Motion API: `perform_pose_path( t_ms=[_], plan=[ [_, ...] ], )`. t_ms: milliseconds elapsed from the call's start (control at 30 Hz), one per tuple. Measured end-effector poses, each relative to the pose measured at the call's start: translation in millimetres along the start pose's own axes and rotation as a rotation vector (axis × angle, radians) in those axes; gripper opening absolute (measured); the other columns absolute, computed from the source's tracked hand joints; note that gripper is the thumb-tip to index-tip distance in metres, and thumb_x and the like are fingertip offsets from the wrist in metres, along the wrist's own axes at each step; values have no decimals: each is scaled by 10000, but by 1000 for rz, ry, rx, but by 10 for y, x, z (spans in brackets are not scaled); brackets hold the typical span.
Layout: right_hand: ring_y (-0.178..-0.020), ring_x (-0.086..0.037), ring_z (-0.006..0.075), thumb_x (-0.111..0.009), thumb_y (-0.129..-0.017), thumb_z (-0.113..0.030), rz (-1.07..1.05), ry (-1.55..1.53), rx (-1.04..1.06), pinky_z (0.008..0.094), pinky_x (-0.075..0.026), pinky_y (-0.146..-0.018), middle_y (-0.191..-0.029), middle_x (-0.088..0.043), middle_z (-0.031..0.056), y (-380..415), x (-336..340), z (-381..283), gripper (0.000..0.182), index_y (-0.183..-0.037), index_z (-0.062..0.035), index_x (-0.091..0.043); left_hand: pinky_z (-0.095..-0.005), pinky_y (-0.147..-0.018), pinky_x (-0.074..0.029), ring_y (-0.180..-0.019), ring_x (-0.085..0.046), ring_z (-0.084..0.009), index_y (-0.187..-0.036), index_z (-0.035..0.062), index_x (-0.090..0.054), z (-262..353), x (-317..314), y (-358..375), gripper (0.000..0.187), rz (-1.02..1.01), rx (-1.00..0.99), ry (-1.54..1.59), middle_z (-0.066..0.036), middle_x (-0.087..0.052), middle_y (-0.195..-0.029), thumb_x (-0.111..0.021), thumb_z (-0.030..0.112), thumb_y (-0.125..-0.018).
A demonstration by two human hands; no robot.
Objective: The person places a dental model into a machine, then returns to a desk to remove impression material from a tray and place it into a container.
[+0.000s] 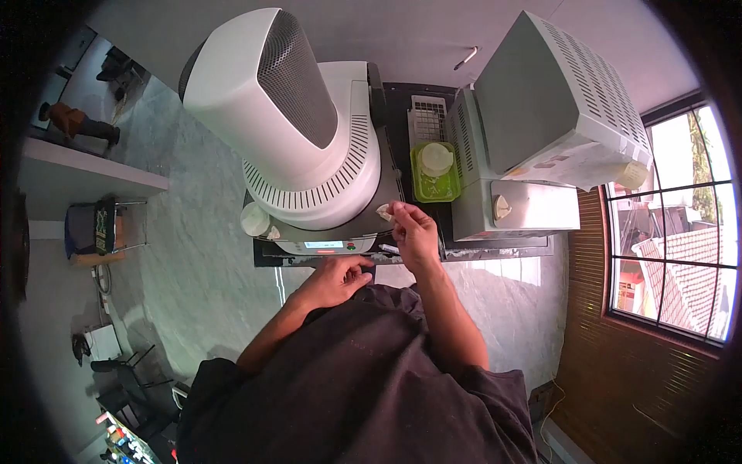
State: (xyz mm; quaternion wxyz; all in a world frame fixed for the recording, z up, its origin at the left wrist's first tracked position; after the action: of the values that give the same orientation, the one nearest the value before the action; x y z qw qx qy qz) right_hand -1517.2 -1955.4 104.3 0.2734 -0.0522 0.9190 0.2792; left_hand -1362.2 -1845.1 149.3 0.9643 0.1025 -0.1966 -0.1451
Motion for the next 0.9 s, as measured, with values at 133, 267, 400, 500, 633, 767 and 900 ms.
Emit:
perform_pose_path(
  t_ms=[133,267,400,500,633,767,900],
  plan=[
    [-720,-488,68,-657,-968,-143,-109,-203,-110,217,-384,-600,-934,-624,15,114,-67,-44,144,-1057,-29,-662,-315,-640,-501,-671,-623,-171,-1126,22,-677,7,7,-26,265,18,-30,20,-82,-659,-754,-696,168,-907],
    [-698,-505,65,-662,-968,-149,-118,-190,-50,225,-398,-620,-932,-650,30,285,-79,-207,129,-1022,-33,-668,-310,-654,-505,-692,-631,-174,-1119,21,-682,86,38,-10,252,35,-32,1,-87,-662,-776,-693,155,-906],
    [-705,-518,69,-653,-973,-141,-111,-36,-2,228,-405,-620,-931,-659,44,399,126,-259,127,-1012,-20,-657,-312,-678,-507,-717,-634,-182,-1105,18,-692,116,69,60,229,135,-57,60,-88,-661,-797,-688,121,-901],
    [-690,-504,69,-646,-977,-133,-136,95,-63,228,-403,-617,-906,-668,39,519,184,-171,119,-1002,-18,-657,-306,-681,-501,-717,-625,-176,-1106,18,-692,175,113,214,228,276,-32,94,-86,-658,-797,-689,103,-895],
    [-675,-482,65,-660,-972,-169,-245,310,-193,226,-395,-629,-843,-650,10,720,171,118,145,-948,-26,-674,-296,-664,-484,-704,-611,-162,-1080,24,-699,141,85,538,206,462,16,112,-76,-660,-800,-693,68,-879],
    [-708,-511,69,-666,-968,-194,-431,446,-379,225,-409,-652,-867,-653,17,879,21,595,193,-971,-1,-669,-277,-652,-473,-709,-612,-138,-1044,30,-702,92,-17,1035,158,705,37,170,-66,-672,-820,-686,72,-893],
    [-702,-509,75,-659,-965,-185,-603,623,-467,231,-410,-653,-873,-655,28,1087,-320,938,201,-985,15,-664,-258,-635,-468,-703,-615,-110,-992,21,-709,-24,-122,1569,106,908,72,226,-64,-676,-805,-680,92,-918]
  ],
)
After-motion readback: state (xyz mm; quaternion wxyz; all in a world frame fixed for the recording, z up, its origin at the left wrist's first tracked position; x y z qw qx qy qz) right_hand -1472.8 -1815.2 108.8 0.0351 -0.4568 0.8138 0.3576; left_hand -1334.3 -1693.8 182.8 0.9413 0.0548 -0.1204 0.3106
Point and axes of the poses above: each hand's wrist, its own y-axis away from the middle knuckle, its own x-axis out of the back of the hand, z = x × y, the point moved 5 cm from there along -y, towards the middle knuckle
